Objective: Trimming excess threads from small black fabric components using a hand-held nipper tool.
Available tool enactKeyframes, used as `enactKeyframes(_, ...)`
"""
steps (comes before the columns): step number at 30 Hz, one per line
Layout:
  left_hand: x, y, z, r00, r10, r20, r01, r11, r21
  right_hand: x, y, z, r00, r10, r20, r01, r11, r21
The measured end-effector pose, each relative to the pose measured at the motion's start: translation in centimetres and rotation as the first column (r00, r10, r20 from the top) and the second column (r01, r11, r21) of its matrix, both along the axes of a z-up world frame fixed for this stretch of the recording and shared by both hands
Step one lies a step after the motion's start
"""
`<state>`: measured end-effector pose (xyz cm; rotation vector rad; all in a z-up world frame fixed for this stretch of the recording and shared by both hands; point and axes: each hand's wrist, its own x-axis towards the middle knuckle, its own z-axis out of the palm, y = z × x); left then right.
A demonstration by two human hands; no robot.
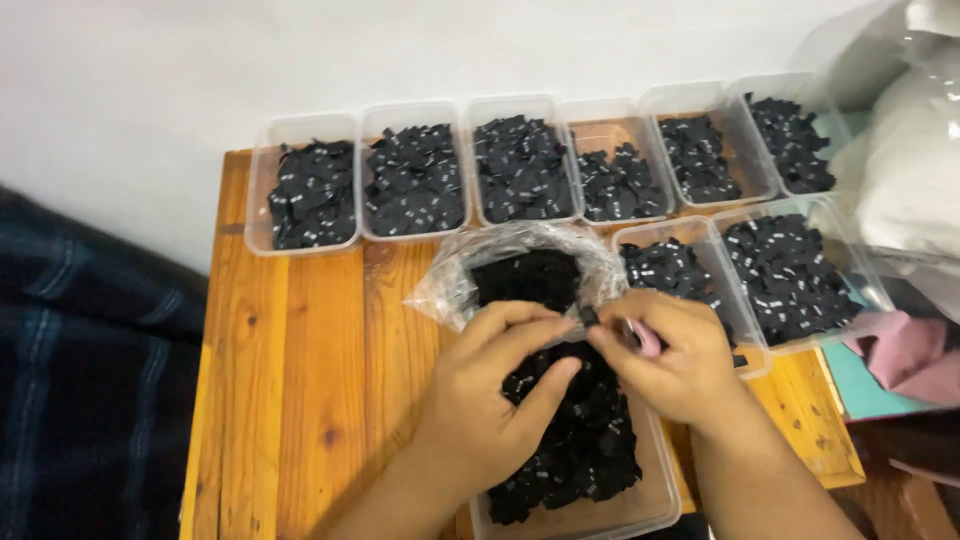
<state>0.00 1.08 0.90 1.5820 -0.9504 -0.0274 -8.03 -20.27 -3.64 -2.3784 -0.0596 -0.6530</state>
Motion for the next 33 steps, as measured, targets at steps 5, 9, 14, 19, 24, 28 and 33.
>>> enactKeyframes(5,0.9,0.8,-1.8,0.931,-0.279,0.235,0.170,0.902,0.397,1.3,-4.2,2.8,0.889,-0.325,-0.322,0.314,0.945,-0.086)
enactKeyframes(9,0.7,1.0,-2.2,0.887,-0.432,0.162,0.195,0.669,0.717,2.9,-10.1,3.4,0.729,-0.492,-0.477,0.493,0.860,-0.133)
enactKeyframes(14,0.8,1.0,-3.8,0.892,-0.396,0.219,0.102,0.647,0.755,4.8,-14.4,2.5,0.629,-0.578,-0.520,0.483,0.815,-0.320)
enactKeyframes(19,1.6,1.2,-3.1,0.914,-0.326,0.242,0.118,0.783,0.610,5.4,-15.0,2.3,0.618,-0.560,-0.551,0.455,0.827,-0.331)
enactKeyframes(24,1.7,1.0,-1.3,0.986,-0.151,0.065,0.138,0.976,0.169,4.6,-12.8,3.5,0.744,-0.524,-0.414,0.465,0.852,-0.242)
enactKeyframes(28,1.1,1.1,-0.9,0.967,-0.027,-0.255,0.066,0.987,0.147,3.1,-7.5,5.3,0.875,-0.342,-0.341,0.314,0.939,-0.137)
enactKeyframes(33,1.1,1.0,-1.4,0.796,-0.054,-0.603,0.025,0.998,-0.055,1.4,-2.0,5.1,0.954,0.053,-0.294,-0.041,0.998,0.049)
